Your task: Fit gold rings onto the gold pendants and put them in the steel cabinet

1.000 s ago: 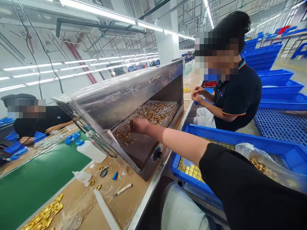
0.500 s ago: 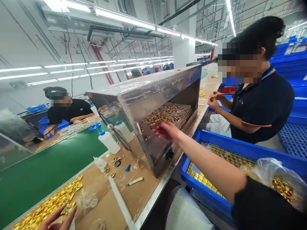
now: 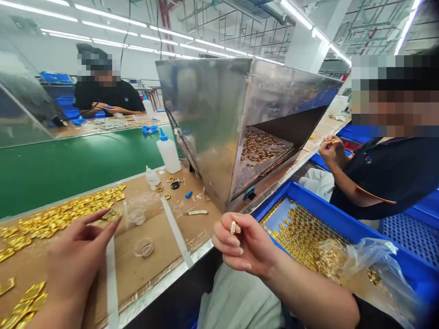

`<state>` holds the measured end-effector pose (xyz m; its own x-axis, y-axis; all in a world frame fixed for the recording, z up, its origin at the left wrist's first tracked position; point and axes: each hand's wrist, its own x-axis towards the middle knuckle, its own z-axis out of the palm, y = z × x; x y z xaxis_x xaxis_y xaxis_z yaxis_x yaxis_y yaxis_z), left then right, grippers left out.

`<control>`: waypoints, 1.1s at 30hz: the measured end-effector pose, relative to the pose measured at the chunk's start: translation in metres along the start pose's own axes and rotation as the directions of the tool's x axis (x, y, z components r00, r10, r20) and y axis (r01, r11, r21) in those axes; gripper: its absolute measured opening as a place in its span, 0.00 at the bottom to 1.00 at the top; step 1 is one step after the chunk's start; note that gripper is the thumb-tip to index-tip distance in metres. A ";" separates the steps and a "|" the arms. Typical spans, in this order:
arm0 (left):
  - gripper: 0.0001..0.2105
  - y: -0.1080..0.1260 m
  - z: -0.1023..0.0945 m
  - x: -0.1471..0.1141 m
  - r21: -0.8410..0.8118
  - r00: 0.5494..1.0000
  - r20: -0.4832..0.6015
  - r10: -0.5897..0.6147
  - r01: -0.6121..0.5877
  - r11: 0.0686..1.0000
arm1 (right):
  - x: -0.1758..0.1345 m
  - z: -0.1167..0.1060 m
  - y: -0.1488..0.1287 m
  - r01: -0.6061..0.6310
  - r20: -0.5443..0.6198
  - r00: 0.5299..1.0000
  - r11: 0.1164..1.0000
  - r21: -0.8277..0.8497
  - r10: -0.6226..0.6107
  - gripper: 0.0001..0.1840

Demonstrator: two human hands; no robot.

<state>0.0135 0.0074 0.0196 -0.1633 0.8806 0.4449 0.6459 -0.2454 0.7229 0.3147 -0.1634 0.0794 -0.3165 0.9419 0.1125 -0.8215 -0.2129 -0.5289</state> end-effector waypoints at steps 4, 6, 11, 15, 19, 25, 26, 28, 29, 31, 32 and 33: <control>0.22 0.004 -0.002 0.000 -0.021 0.998 -0.009 0.067 -0.067 0.998 | 0.013 0.009 0.009 -0.043 0.054 0.998 0.999 0.026 0.042 0.18; 0.22 0.003 -0.002 0.000 -0.043 0.997 0.013 0.078 -0.077 0.996 | 0.018 0.013 0.013 -0.064 0.065 0.996 0.998 0.024 0.062 0.18; 0.20 0.007 -0.003 0.000 -0.085 0.995 0.038 0.093 -0.090 0.992 | 0.026 0.017 0.020 -0.098 0.096 0.990 0.995 -0.013 0.099 0.22; 0.20 0.009 -0.004 -0.001 -0.090 0.996 0.049 0.079 -0.074 0.993 | 0.030 0.017 0.023 -0.090 0.133 0.987 0.996 -0.013 0.091 0.22; 0.21 0.007 -0.004 0.000 -0.057 0.995 0.069 0.073 -0.069 0.996 | 0.033 0.016 0.022 -0.096 0.146 0.985 0.995 0.000 0.095 0.21; 0.21 0.006 -0.002 0.001 -0.070 0.995 0.056 0.077 -0.073 0.995 | 0.033 0.015 0.023 -0.137 0.201 0.973 0.986 0.099 0.115 0.21; 0.21 0.006 -0.002 0.001 -0.072 0.995 0.061 0.079 -0.075 0.995 | 0.032 0.014 0.024 -0.133 0.194 0.975 0.984 0.122 0.108 0.20; 0.21 0.006 -0.003 0.001 -0.073 0.994 0.073 0.087 -0.081 0.994 | 0.033 0.013 0.026 -0.105 0.146 0.986 0.983 0.150 0.083 0.20; 0.21 0.006 -0.003 0.002 -0.077 0.993 0.078 0.089 -0.084 0.994 | 0.034 0.012 0.028 -0.087 0.111 0.991 0.985 0.149 0.071 0.20; 0.20 0.006 -0.003 0.002 -0.090 0.992 0.084 0.093 -0.085 0.992 | 0.038 0.010 0.030 -0.057 0.045 0.998 0.991 0.119 0.052 0.20; 0.20 0.005 -0.003 0.002 -0.100 0.991 0.088 0.097 -0.088 0.991 | 0.041 0.009 0.031 -0.047 0.019 0.999 0.994 0.096 0.045 0.21; 0.20 0.005 -0.003 0.003 -0.111 0.990 0.091 0.103 -0.093 0.989 | 0.044 0.008 0.031 -0.037 -0.003 0.999 0.997 0.068 0.038 0.21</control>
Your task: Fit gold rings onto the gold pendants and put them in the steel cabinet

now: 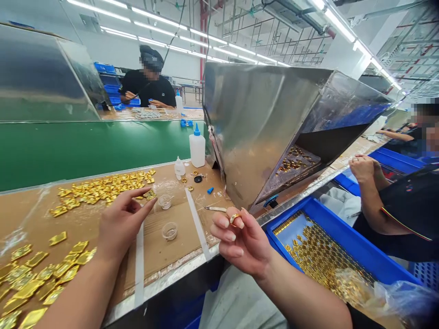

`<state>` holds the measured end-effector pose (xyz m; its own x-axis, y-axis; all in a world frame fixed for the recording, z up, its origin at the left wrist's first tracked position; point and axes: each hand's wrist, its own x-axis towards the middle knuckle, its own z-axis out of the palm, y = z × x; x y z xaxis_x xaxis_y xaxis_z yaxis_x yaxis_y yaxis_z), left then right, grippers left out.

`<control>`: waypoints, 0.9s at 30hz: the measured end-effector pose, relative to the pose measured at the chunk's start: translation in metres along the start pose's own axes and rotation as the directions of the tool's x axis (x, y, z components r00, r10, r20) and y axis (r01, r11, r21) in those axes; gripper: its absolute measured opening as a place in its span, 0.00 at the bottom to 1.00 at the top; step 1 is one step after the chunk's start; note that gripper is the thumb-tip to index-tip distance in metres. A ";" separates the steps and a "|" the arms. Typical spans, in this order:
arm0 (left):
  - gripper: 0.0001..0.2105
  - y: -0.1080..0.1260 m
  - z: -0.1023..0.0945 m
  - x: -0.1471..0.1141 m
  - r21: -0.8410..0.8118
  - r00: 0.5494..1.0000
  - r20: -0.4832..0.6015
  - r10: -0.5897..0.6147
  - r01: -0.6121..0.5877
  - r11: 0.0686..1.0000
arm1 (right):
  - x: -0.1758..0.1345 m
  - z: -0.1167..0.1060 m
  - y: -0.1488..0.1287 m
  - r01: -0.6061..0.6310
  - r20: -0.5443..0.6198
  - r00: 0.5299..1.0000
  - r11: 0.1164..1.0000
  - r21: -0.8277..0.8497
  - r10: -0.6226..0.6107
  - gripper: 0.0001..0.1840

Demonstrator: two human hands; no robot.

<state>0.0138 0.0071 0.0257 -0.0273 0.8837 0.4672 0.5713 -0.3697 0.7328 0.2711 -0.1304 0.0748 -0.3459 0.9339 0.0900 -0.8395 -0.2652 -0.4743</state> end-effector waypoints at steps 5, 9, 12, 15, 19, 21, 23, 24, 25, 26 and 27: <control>0.20 -0.007 0.003 0.001 -0.139 0.999 0.041 0.005 0.000 0.990 | 0.026 -0.006 0.002 0.079 -0.016 0.996 0.941 -0.328 -0.090 0.18; 0.19 -0.010 0.005 0.003 -0.248 0.996 0.086 -0.006 0.027 0.968 | 0.067 -0.019 0.004 0.120 -0.051 0.982 0.810 -0.573 -0.181 0.15; 0.17 -0.010 0.006 0.004 -0.274 0.996 0.094 -0.013 0.039 0.961 | 0.109 -0.029 0.006 0.118 -0.029 0.983 0.748 -0.653 -0.180 0.15; 0.17 -0.011 0.005 0.006 -0.279 0.996 0.082 -0.037 0.059 0.958 | 0.150 -0.041 0.009 0.151 -0.001 0.976 0.673 -0.724 -0.220 0.18; 0.17 -0.012 0.006 0.007 -0.303 0.996 0.063 -0.056 0.073 0.950 | 0.181 -0.060 0.014 0.141 -0.026 0.969 0.634 -0.760 -0.246 0.21; 0.16 -0.012 0.006 0.007 -0.305 0.997 0.065 -0.050 0.067 0.950 | 0.185 -0.070 0.014 0.132 -0.049 0.967 0.657 -0.742 -0.249 0.22; 0.16 -0.012 0.006 0.008 -0.297 0.997 0.070 -0.036 0.055 0.953 | 0.185 -0.077 0.012 0.143 -0.057 0.963 0.675 -0.723 -0.264 0.23; 0.16 -0.012 0.007 0.008 -0.292 0.997 0.072 -0.030 0.050 0.955 | 0.185 -0.080 0.010 0.153 -0.056 0.960 0.684 -0.713 -0.273 0.24; 0.16 -0.012 0.007 0.008 -0.287 0.997 0.075 -0.026 0.047 0.957 | 0.185 -0.082 0.009 0.164 -0.054 0.958 0.694 -0.701 -0.280 0.25; 0.16 -0.012 0.007 0.008 -0.281 0.997 0.078 -0.025 0.046 0.958 | 0.185 -0.083 0.008 0.174 -0.052 0.956 0.703 -0.690 -0.287 0.26; 0.16 -0.012 0.007 0.008 -0.275 0.996 0.080 -0.025 0.046 0.960 | 0.185 -0.083 0.007 0.186 -0.050 0.953 0.710 -0.680 -0.298 0.27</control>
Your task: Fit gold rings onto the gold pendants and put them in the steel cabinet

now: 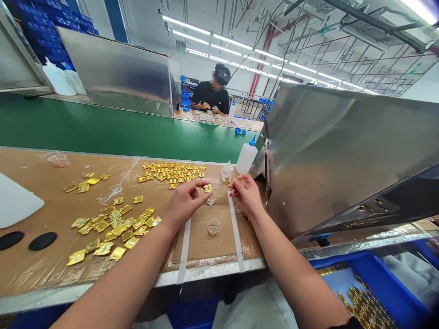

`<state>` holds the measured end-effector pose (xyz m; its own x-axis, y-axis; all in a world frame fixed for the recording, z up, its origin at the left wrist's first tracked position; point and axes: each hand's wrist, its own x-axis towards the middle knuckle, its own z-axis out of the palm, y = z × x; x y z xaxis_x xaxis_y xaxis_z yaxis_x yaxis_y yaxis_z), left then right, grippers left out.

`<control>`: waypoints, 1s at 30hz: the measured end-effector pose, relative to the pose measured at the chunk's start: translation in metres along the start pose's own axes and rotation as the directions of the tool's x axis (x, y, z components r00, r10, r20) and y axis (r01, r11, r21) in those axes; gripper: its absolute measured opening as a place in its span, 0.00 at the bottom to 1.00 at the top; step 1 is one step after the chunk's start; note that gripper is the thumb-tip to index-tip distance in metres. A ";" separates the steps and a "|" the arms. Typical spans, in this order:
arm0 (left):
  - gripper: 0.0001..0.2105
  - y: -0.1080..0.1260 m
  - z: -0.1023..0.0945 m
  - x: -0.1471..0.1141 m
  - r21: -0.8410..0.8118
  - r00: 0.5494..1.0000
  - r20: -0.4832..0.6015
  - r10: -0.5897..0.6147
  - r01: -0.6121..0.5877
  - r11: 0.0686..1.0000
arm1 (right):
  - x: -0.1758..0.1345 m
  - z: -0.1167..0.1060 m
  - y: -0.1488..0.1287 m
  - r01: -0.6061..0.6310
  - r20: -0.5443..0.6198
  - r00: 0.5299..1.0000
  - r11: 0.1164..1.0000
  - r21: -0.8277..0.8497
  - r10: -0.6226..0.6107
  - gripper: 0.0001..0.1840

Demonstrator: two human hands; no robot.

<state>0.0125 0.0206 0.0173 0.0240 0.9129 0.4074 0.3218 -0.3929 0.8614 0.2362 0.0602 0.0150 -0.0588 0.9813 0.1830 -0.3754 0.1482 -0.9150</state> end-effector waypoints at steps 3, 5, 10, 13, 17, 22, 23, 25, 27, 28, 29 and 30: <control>0.17 0.001 0.000 0.000 0.016 1.000 0.007 -0.012 0.012 1.000 | 0.000 -0.001 -0.001 0.042 -0.015 0.999 0.999 0.006 -0.042 0.27; 0.17 0.001 0.001 0.000 0.022 0.999 0.015 -0.029 0.028 0.999 | 0.000 -0.002 -0.002 0.072 -0.006 0.997 0.996 -0.046 -0.072 0.24; 0.20 0.001 0.000 -0.001 0.048 0.998 0.003 -0.062 0.061 0.997 | -0.003 -0.006 0.001 0.073 0.018 0.997 0.915 -0.396 -0.072 0.19; 0.22 0.001 -0.001 -0.003 0.059 0.998 0.002 -0.069 0.068 0.996 | -0.004 -0.009 0.003 0.080 -0.025 0.993 0.813 -0.577 -0.115 0.18; 0.22 -0.001 -0.002 -0.004 0.058 0.998 0.014 -0.067 0.066 0.996 | -0.006 -0.008 0.002 0.061 -0.065 0.990 0.807 -0.588 -0.122 0.19; 0.21 -0.002 -0.002 -0.005 0.064 0.999 0.016 -0.049 0.048 0.997 | -0.010 0.000 -0.005 -0.067 -0.095 0.995 0.962 -0.266 0.043 0.25; 0.20 -0.001 -0.002 -0.005 0.069 0.999 0.018 -0.048 0.046 0.997 | -0.010 0.001 -0.006 -0.088 -0.095 0.993 0.972 -0.216 0.069 0.25; 0.20 0.002 -0.002 -0.006 0.074 0.999 0.023 -0.046 0.044 0.996 | -0.010 0.003 -0.007 -0.112 -0.098 0.990 0.983 -0.142 0.099 0.23; 0.19 0.006 -0.002 -0.006 0.064 0.998 0.030 -0.046 0.044 0.997 | -0.010 0.004 -0.007 -0.108 -0.096 0.990 0.990 -0.096 0.099 0.21; 0.19 0.008 -0.001 -0.007 0.050 0.998 0.033 -0.048 0.046 0.998 | -0.009 0.004 -0.007 -0.098 -0.094 0.992 0.992 -0.086 0.090 0.19; 0.18 0.009 -0.001 -0.007 0.034 0.998 0.038 -0.051 0.050 0.998 | -0.009 0.004 -0.007 -0.080 -0.094 0.993 0.993 -0.085 0.072 0.18; 0.18 0.010 0.000 -0.007 0.015 0.997 0.049 -0.058 0.057 0.998 | -0.009 0.005 -0.006 -0.055 -0.096 0.994 0.994 -0.095 0.046 0.17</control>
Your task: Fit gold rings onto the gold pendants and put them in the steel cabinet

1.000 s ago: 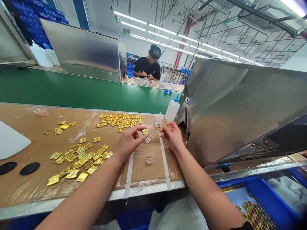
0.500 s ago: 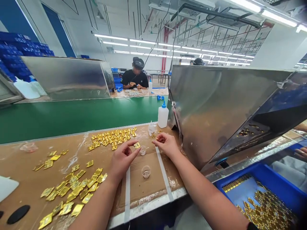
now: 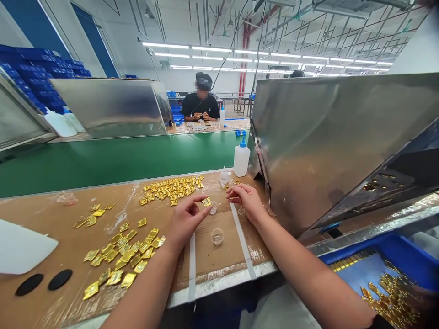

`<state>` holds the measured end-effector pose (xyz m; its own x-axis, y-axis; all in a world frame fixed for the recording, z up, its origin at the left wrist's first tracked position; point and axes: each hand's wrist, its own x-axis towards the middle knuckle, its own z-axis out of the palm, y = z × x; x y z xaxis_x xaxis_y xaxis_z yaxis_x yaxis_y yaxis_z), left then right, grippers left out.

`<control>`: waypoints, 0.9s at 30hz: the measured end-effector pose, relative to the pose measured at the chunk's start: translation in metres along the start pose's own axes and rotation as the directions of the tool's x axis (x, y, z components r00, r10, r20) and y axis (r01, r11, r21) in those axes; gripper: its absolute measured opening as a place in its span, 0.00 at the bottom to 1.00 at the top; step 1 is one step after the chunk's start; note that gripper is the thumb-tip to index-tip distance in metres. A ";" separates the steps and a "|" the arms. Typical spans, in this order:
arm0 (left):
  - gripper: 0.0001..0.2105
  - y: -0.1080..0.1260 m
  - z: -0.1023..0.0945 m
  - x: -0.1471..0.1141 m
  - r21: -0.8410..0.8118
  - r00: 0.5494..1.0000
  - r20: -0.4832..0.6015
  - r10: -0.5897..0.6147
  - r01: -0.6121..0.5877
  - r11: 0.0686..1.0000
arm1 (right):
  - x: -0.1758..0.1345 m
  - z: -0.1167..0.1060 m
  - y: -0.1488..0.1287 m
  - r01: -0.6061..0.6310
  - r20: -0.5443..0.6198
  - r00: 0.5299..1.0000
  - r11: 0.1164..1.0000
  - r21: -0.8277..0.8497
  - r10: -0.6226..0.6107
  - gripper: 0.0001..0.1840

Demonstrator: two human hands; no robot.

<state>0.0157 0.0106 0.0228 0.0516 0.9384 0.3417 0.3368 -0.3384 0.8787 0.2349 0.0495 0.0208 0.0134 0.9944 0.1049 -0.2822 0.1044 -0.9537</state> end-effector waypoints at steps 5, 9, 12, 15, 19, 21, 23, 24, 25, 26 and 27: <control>0.18 0.001 0.002 0.001 -0.100 0.996 0.078 -0.044 0.052 0.994 | -0.002 0.001 0.000 0.160 0.032 0.987 0.984 -0.077 -0.158 0.15; 0.18 0.001 0.003 0.002 -0.138 0.992 0.108 -0.059 0.074 0.988 | -0.004 0.002 0.001 0.098 0.083 0.992 0.995 -0.001 -0.098 0.16; 0.18 0.002 0.003 0.001 -0.142 0.991 0.122 -0.053 0.070 0.987 | -0.005 0.002 -0.001 0.003 0.065 0.998 0.997 0.084 -0.008 0.18; 0.18 0.001 0.005 0.001 -0.141 0.989 0.142 -0.042 0.062 0.988 | -0.006 0.002 -0.003 -0.101 0.099 0.991 0.987 0.126 0.089 0.20; 0.18 0.001 0.006 0.000 -0.163 0.986 0.161 -0.046 0.072 0.984 | -0.007 0.001 -0.003 -0.079 0.143 0.987 0.994 0.072 0.068 0.20; 0.17 0.002 0.007 0.000 -0.176 0.985 0.162 -0.052 0.081 0.981 | -0.009 0.002 -0.002 0.013 0.162 0.987 1.000 0.019 -0.016 0.17; 0.17 0.002 0.007 0.001 -0.185 0.986 0.155 -0.057 0.085 0.979 | -0.011 0.003 -0.002 0.105 0.187 0.978 0.994 -0.029 -0.098 0.14; 0.17 0.002 0.007 0.001 -0.190 0.987 0.152 -0.058 0.086 0.978 | -0.013 0.004 -0.002 0.144 0.195 0.972 0.988 -0.051 -0.132 0.13; 0.17 0.002 0.008 0.001 -0.194 0.987 0.149 -0.057 0.086 0.977 | -0.015 0.005 -0.004 0.177 0.200 0.967 0.982 -0.071 -0.160 0.12; 0.17 0.002 0.008 0.001 -0.200 0.988 0.147 -0.056 0.085 0.976 | -0.017 0.007 -0.005 0.204 0.201 0.962 0.975 -0.089 -0.183 0.12; 0.17 0.003 0.009 0.001 -0.207 0.988 0.145 -0.052 0.081 0.975 | -0.019 0.009 -0.007 0.226 0.204 0.958 0.968 -0.106 -0.202 0.11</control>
<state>0.0248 0.0109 0.0227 0.1702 0.9548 0.2438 0.1376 -0.2680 0.9535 0.2282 0.0295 0.0275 -0.1256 0.9282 0.3503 -0.1681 0.3280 -0.9296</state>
